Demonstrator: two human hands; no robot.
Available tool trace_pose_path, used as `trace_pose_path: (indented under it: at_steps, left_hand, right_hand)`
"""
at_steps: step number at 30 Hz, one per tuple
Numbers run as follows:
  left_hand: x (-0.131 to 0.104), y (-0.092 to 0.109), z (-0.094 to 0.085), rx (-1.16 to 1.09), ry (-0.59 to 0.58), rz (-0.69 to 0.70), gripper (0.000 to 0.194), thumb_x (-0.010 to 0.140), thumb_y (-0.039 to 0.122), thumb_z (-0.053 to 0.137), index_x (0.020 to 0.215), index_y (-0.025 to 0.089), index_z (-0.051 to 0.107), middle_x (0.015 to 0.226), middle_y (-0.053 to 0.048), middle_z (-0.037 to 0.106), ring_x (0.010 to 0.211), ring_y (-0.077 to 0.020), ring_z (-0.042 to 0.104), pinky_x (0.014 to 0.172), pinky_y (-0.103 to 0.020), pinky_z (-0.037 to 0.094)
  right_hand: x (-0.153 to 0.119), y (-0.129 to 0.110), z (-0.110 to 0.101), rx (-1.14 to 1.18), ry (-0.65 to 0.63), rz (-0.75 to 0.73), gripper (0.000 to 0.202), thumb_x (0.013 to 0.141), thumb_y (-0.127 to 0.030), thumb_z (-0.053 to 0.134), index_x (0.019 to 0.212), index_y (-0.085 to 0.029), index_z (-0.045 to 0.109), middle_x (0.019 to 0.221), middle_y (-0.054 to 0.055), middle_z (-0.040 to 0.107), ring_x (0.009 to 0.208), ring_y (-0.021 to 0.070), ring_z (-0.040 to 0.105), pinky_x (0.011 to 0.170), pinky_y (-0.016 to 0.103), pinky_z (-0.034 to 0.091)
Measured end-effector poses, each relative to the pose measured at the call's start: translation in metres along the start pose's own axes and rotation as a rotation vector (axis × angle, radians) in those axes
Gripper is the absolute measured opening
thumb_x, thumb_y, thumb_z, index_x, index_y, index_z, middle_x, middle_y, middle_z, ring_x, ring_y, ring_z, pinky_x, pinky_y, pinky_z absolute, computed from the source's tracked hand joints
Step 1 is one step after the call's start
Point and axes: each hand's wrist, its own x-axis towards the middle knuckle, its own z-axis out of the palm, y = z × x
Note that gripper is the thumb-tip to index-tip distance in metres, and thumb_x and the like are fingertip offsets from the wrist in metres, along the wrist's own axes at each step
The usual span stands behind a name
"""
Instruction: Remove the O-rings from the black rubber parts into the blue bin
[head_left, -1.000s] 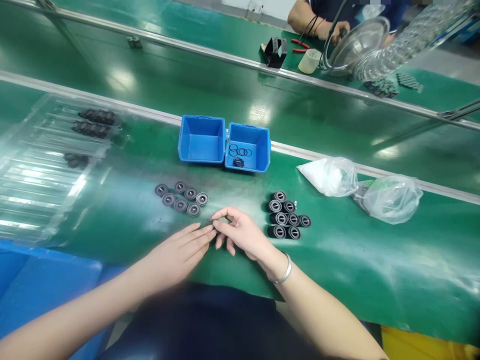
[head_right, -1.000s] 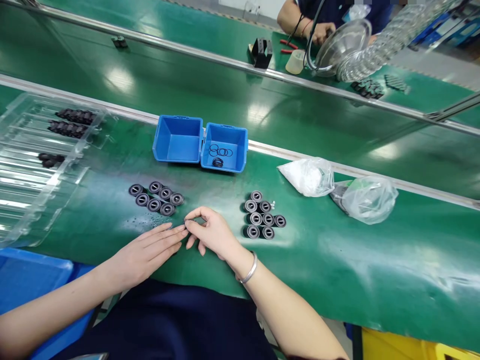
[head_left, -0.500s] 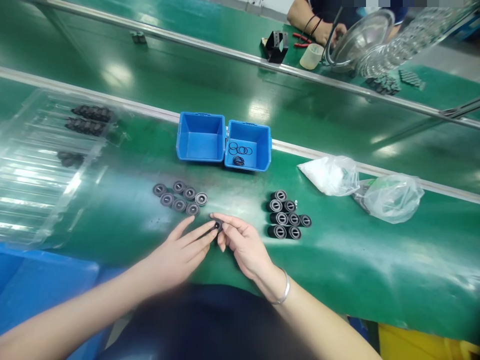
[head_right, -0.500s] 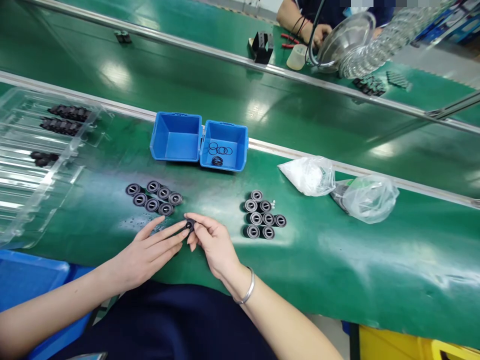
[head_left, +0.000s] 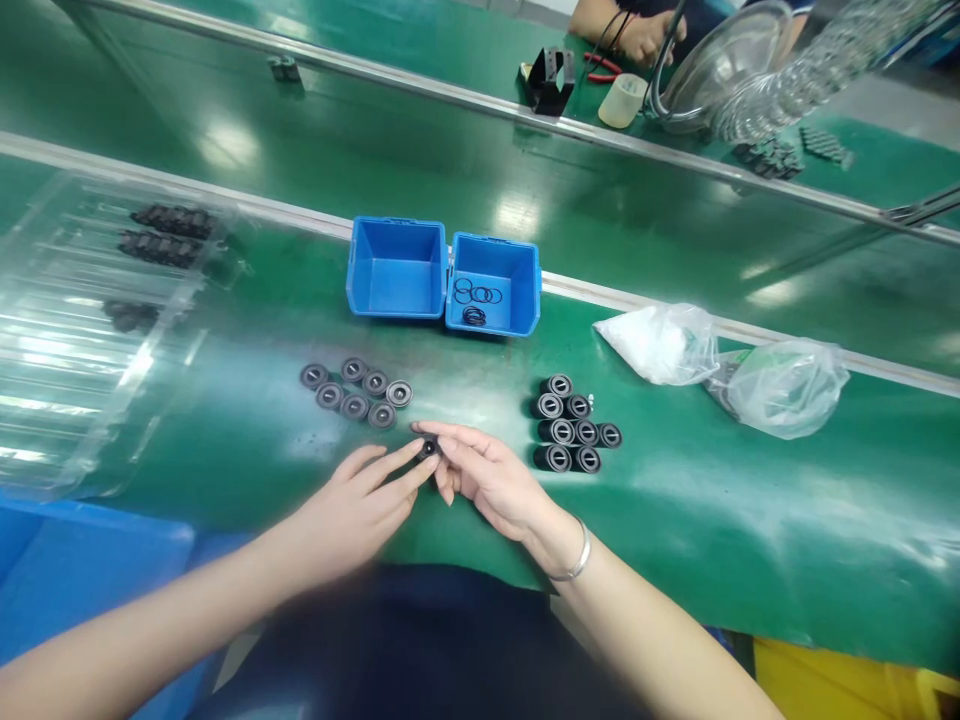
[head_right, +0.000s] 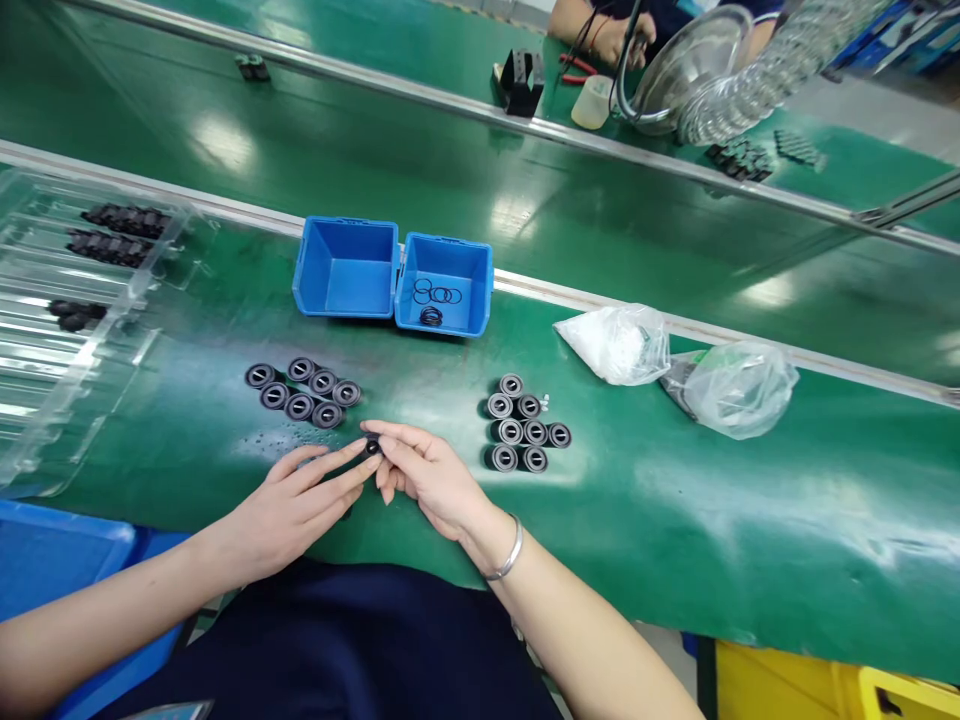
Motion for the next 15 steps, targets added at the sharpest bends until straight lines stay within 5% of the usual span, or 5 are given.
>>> trace_pose_path:
  at_steps: [8, 15]
  left_hand:
    - [-0.003, -0.012, -0.006, -0.04, -0.009, 0.041, 0.035, 0.097, 0.007, 0.035, 0.111, 0.013, 0.066, 0.138, -0.012, 0.06, 0.135, -0.0262, 0.045, 0.105, -0.041, 0.034]
    - [-0.002, -0.014, -0.005, -0.055, -0.055, 0.083, 0.028, 0.092, 0.005, 0.043, 0.1, 0.014, 0.067, 0.14, -0.01, 0.058, 0.139, -0.0297, 0.041, 0.108, -0.044, 0.03]
  right_hand:
    - [0.007, -0.009, 0.007, -0.099, 0.044, 0.077, 0.03, 0.088, -0.04, 0.065, 0.108, -0.018, 0.064, 0.052, -0.006, 0.053, 0.037, 0.0071, 0.047, 0.03, 0.014, 0.035]
    - [0.012, -0.017, 0.01, -0.126, 0.061, 0.125, 0.018, 0.091, -0.029, 0.062, 0.105, -0.019, 0.06, 0.08, -0.001, 0.063, 0.044, 0.0075, 0.059, 0.024, 0.011, 0.033]
